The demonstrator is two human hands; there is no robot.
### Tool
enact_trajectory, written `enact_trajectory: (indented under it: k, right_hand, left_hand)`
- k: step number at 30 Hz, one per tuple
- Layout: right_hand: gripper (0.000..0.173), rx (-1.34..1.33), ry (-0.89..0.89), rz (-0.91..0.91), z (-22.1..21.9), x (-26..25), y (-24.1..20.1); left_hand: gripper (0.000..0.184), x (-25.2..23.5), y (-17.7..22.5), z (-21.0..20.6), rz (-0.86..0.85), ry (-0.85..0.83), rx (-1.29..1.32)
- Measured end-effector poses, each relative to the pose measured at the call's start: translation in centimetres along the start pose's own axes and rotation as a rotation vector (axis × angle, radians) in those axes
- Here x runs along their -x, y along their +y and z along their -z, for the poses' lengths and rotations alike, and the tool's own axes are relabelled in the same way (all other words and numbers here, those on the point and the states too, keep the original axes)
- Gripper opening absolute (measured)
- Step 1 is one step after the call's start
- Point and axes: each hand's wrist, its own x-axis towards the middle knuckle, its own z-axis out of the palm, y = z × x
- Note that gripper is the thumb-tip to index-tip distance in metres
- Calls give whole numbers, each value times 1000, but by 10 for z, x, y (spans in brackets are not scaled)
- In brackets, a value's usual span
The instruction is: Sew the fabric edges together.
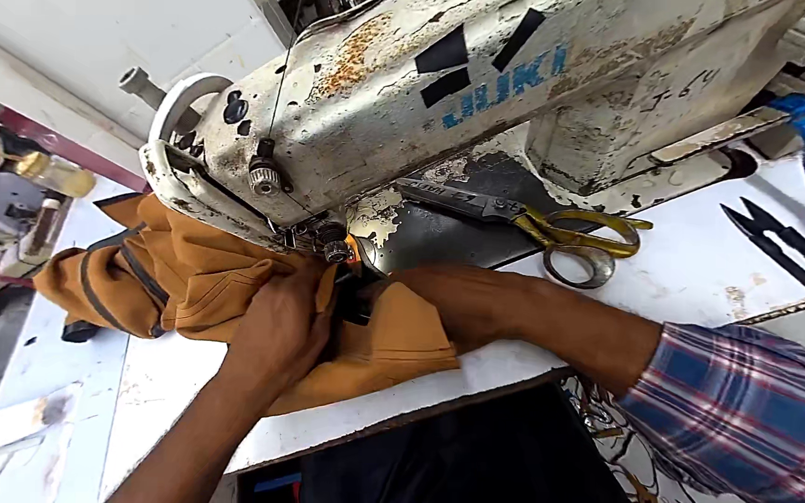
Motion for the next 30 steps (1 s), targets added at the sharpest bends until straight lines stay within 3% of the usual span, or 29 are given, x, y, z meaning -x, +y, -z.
enact_trajectory:
  k: [1,4,6,8,13,15,17,21,30]
  right_hand:
    - [62,19,21,12,-4,-1,1]
    - [33,138,40,40,-8,-3,0]
    - [25,161,10,47,-3,-3,2]
    - [26,134,-32,33,5,-1,5]
    - [35,100,-73,49,8,-3,13]
    - [43,132,-94,78,5,-2,13]
    - [48,150,-95,110,3,1,12]
    - [34,175,-13,194,0,5,12]
    - [29,157,24,188,-1,5,13]
  left_hand:
    - [30,1,4,-2,-62,-9,-43]
    - [28,-1,8,-12,-357,0,-205]
    - [27,-2,9,-17,-430,-24,-226]
    - [29,-2,8,-20,-356,-29,-160]
    - [44,0,6,-11,236,-14,219]
    - [44,1,5,-10,370,-32,320]
    - [43,0,5,-10,425,-39,357]
    - [43,-3,7,-8,474,-55,368]
    - [39,-4,7,-9,339,-27,267]
